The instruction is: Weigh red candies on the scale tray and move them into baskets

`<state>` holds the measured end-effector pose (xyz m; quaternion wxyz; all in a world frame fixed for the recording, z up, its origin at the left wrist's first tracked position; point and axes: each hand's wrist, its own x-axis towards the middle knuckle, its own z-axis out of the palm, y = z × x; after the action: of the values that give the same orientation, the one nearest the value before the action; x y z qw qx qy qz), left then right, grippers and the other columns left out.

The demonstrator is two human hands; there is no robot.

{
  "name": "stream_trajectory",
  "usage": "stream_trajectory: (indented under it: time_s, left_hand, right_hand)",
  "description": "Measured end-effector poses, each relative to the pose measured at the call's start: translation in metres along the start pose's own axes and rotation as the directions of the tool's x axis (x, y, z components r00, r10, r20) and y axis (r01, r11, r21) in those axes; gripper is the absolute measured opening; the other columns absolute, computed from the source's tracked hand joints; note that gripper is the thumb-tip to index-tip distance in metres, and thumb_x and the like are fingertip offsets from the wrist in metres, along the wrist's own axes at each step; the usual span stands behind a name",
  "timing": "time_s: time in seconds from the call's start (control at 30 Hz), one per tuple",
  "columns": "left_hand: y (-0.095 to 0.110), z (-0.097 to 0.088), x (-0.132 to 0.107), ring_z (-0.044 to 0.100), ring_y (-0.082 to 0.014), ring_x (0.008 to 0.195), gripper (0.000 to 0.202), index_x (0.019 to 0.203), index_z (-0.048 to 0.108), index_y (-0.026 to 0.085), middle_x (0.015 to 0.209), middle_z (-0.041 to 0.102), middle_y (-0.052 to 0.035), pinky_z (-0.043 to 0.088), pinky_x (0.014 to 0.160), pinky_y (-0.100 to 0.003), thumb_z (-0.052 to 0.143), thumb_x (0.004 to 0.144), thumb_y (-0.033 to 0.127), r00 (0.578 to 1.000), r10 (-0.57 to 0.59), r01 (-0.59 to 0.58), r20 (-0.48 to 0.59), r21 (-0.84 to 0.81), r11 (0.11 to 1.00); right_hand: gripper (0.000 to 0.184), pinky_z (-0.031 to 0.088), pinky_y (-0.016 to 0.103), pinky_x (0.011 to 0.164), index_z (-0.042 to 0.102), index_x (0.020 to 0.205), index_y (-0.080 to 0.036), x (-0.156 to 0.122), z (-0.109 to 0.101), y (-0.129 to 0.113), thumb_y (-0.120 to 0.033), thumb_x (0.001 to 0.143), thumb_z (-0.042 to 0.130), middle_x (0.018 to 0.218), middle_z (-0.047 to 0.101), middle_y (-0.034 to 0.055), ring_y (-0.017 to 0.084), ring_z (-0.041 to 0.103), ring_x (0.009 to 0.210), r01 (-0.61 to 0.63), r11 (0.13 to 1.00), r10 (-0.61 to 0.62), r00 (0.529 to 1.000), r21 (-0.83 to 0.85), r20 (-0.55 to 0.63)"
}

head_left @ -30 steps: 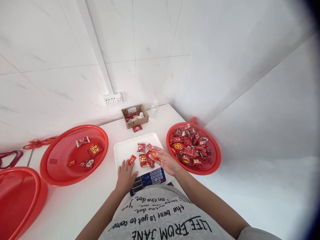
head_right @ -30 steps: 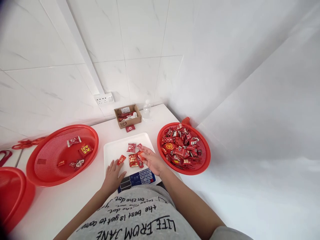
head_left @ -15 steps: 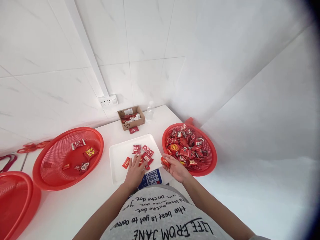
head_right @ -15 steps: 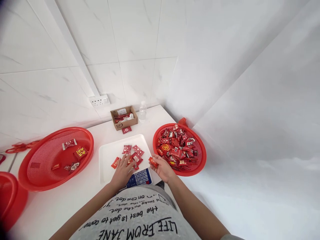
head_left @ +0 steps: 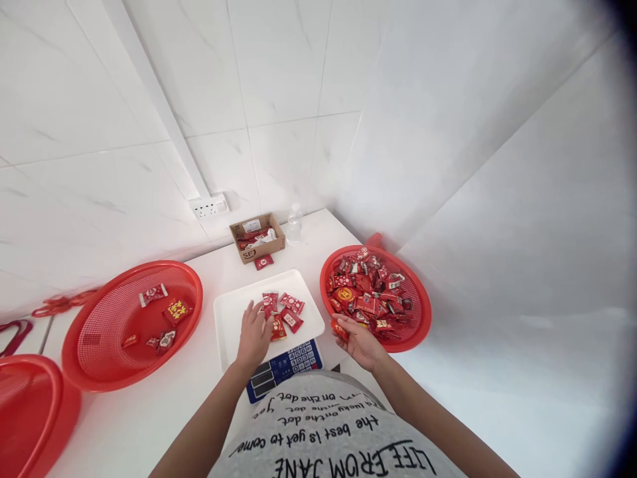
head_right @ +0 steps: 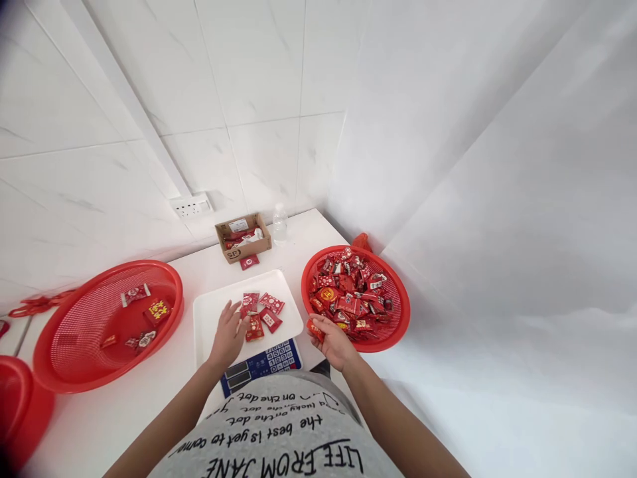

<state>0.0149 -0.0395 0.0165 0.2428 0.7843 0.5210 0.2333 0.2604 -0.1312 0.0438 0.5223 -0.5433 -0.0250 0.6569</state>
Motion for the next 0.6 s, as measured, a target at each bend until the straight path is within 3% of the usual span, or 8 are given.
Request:
stream_trajectory:
  time_s: [0.17, 0.3, 0.47, 0.6]
  left_hand:
    - [-0.019, -0.023, 0.012, 0.031, -0.0247, 0.13, 0.034, 0.083, 0.06, 0.019, 0.12, 0.055, -0.0098, 0.029, 0.106, -0.046, 0.032, 0.09, 0.036, 0.981, -0.179, 0.173, -0.07, -0.09, 0.981]
    - [-0.018, -0.03, 0.009, 0.04, -0.0233, 0.125, 0.035, 0.087, 0.061, 0.02, 0.112, 0.061, -0.0071, 0.034, 0.103, -0.043, 0.032, 0.089, 0.04, 0.958, -0.282, 0.269, -0.051, -0.18, 0.946]
    - [-0.011, -0.034, 0.0, 0.04, -0.0247, 0.125, 0.033, 0.091, 0.064, 0.019, 0.119, 0.059, -0.0077, 0.032, 0.103, -0.042, 0.042, 0.085, 0.043, 0.927, -0.376, 0.363, 0.002, -0.264, 0.893]
    - [-0.013, -0.039, -0.007, 0.041, -0.025, 0.125, 0.033, 0.095, 0.065, 0.018, 0.125, 0.056, -0.0091, 0.031, 0.104, -0.04, 0.047, 0.082, 0.043, 0.893, -0.448, 0.441, 0.051, -0.309, 0.843]
  right_hand:
    - [0.014, 0.046, 0.017, 0.056, 0.061, 0.087, -0.024, -0.002, -0.005, -0.002, -0.018, 0.074, 0.061, 0.075, 0.064, -0.0043, 0.007, 0.061, 0.065, -0.008, 0.999, 0.009, 1.0, 0.042, -0.023]
    - [0.013, 0.047, 0.016, 0.055, 0.062, 0.085, -0.024, -0.004, -0.005, -0.001, -0.017, 0.075, 0.061, 0.075, 0.065, -0.0038, 0.007, 0.061, 0.064, 0.01, 0.999, -0.008, 0.999, 0.048, -0.039]
    - [0.014, 0.052, 0.018, 0.062, 0.062, 0.086, -0.023, -0.002, -0.006, -0.007, -0.015, 0.075, 0.06, 0.079, 0.065, -0.0018, 0.009, 0.064, 0.07, 0.066, 0.996, -0.063, 0.997, 0.063, -0.045]
    - [0.031, 0.054, 0.023, 0.074, 0.055, 0.103, -0.026, -0.001, -0.008, -0.024, -0.015, 0.075, 0.061, 0.089, 0.066, -0.0004, 0.012, 0.066, 0.081, 0.161, 0.986, -0.156, 0.984, 0.053, -0.087]
